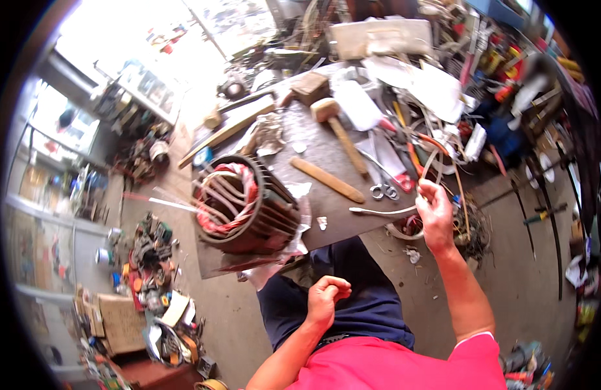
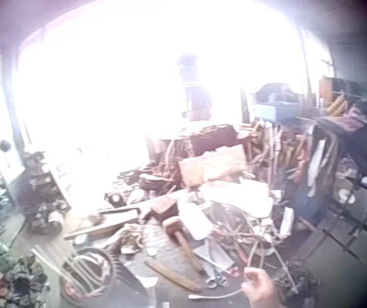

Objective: The person sits on the floor in a workshop and repairs a motor stator by hand. They strip the insulation from copper wires using a knife and then wrap the exposed ends with white tape. The person handles the wires one by one, performing repetitive stripping and taping actions.

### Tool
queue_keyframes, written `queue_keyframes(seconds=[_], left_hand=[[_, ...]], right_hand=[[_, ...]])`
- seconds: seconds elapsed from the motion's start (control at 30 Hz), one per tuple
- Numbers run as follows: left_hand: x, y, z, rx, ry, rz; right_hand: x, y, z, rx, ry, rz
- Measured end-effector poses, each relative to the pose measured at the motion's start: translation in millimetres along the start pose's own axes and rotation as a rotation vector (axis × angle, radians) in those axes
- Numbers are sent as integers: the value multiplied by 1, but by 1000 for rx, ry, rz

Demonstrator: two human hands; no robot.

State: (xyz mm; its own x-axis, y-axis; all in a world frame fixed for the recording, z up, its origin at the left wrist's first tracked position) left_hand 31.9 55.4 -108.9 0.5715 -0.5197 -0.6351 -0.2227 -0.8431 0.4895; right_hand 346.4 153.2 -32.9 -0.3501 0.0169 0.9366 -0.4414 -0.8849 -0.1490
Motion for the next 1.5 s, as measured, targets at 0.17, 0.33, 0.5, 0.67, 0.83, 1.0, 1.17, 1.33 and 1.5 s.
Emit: queue_keyframes(seconds=[0.17,0.33,0.5,0.67,0.83,1.0,1.17,1.33,1.5], left_hand=[[-13,10,-5,15,-74,-118],[-16,17,-4,35,-117,-137],[-26,22,-12,91,-178,-183],[-48,28,-14,162,-275,-295],[-92,52,-19,267,-386,-531],[-149,83,-6,312,-387,-956],[-233,95,41,59,-470,-1383],[-324,0,94,-278,-788,-1471],[-364,-134,118,-441,-1209,-1011]], right_hand=[[14,20,-45,222,104,-33],[46,31,-90,270,384,346],[63,25,-132,304,598,548],[55,10,-172,288,818,671],[29,-6,-190,212,945,670],[23,-16,-201,73,1090,604],[10,-18,-192,118,1047,697],[-25,-21,-183,130,1134,809],[-5,-19,-195,106,1080,847]])
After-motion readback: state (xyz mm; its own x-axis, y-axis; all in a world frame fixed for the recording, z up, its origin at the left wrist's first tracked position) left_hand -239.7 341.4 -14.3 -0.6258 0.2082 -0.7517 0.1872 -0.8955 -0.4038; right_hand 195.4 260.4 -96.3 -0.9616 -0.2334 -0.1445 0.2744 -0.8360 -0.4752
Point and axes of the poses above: each hand's wrist, its own y-axis away from the middle knuckle, its own z-axis out of the back of the hand, x = y × z, the point moved 5 cm from there along -y, towards the middle knuckle, and after that the axes turned 14 degrees about y, right-handed, at the moved point
